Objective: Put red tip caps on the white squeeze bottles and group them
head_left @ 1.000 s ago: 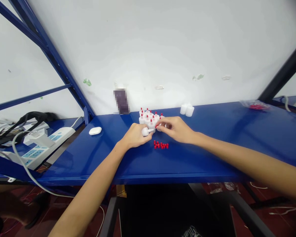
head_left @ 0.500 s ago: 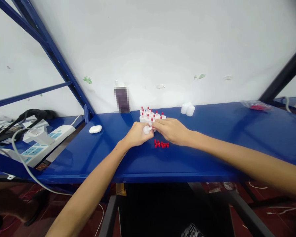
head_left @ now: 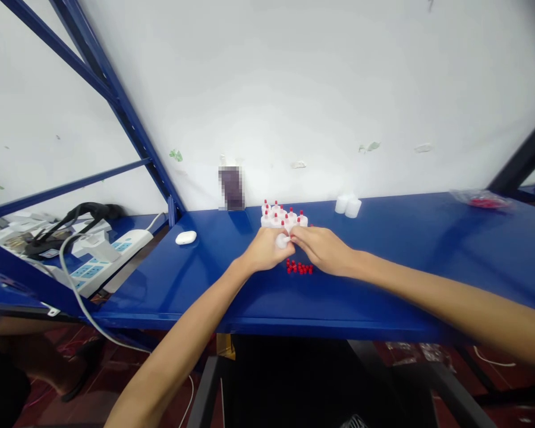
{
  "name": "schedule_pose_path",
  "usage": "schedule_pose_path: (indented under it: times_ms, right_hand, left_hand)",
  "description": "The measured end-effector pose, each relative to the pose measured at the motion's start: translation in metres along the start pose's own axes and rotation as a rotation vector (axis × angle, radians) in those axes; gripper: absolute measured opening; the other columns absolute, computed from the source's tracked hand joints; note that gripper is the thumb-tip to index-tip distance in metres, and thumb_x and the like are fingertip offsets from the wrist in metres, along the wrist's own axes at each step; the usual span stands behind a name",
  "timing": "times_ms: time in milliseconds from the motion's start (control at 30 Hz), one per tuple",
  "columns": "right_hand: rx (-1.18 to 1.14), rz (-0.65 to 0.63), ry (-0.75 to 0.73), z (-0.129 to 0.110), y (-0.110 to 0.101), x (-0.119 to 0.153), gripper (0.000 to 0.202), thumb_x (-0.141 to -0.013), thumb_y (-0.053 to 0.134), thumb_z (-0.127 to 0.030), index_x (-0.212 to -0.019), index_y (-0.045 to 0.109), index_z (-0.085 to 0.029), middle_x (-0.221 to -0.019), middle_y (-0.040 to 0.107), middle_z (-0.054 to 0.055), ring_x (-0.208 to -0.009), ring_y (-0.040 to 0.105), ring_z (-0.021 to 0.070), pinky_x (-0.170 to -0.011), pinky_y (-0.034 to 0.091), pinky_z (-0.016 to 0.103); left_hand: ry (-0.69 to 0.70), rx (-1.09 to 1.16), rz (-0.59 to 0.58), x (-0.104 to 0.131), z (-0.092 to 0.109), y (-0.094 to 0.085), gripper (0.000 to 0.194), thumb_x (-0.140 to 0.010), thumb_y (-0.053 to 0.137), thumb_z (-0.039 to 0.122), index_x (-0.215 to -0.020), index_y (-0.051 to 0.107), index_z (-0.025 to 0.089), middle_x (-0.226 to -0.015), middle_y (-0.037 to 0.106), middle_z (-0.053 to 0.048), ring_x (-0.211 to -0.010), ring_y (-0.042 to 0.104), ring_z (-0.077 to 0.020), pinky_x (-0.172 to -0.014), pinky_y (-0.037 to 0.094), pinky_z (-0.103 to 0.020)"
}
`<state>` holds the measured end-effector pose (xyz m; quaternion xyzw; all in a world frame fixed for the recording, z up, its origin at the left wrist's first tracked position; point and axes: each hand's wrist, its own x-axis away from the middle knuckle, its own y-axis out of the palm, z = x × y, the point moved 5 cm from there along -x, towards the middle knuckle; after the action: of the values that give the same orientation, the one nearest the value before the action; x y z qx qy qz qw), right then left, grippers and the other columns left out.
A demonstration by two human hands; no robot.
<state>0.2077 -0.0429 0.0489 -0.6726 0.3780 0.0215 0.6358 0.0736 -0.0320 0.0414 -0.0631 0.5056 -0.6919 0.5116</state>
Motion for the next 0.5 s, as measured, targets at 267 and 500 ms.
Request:
schedule_pose_path:
  times_ms: [267,500]
  right_hand:
    - [0.08,0.014,0.395,0.06,-0.069,-0.001,0.032,-0.094,0.039,-0.032,-0.066,0.045,-0.02,-0.059,0.047,-0.001,-0.056,0.04,0.0132,-0.058,0.026,0.03]
    - [0.187,-0.322,0.423,0.084,-0.045,-0.008,0.027,-0.09,0.042,-0.032,-0.07,0.055,-0.019,-0.066,0.058,0.004,-0.061,0.047,0.0152,-0.058,0.027,0.03]
  left_hand:
    - [0.017,-0.127,0.088,0.003,-0.026,-0.022,0.019,-0.085,0.059,0.032,-0.074,0.061,0.016,-0.085,0.064,-0.004,-0.077,0.06,-0.017,-0.075,0.046,-0.029]
    - [0.069,-0.165,0.106,0.005,-0.033,-0.026,0.015,-0.081,0.056,0.023,-0.068,0.053,0.017,-0.089,0.056,-0.004,-0.079,0.057,-0.0161,-0.076,0.047,-0.029]
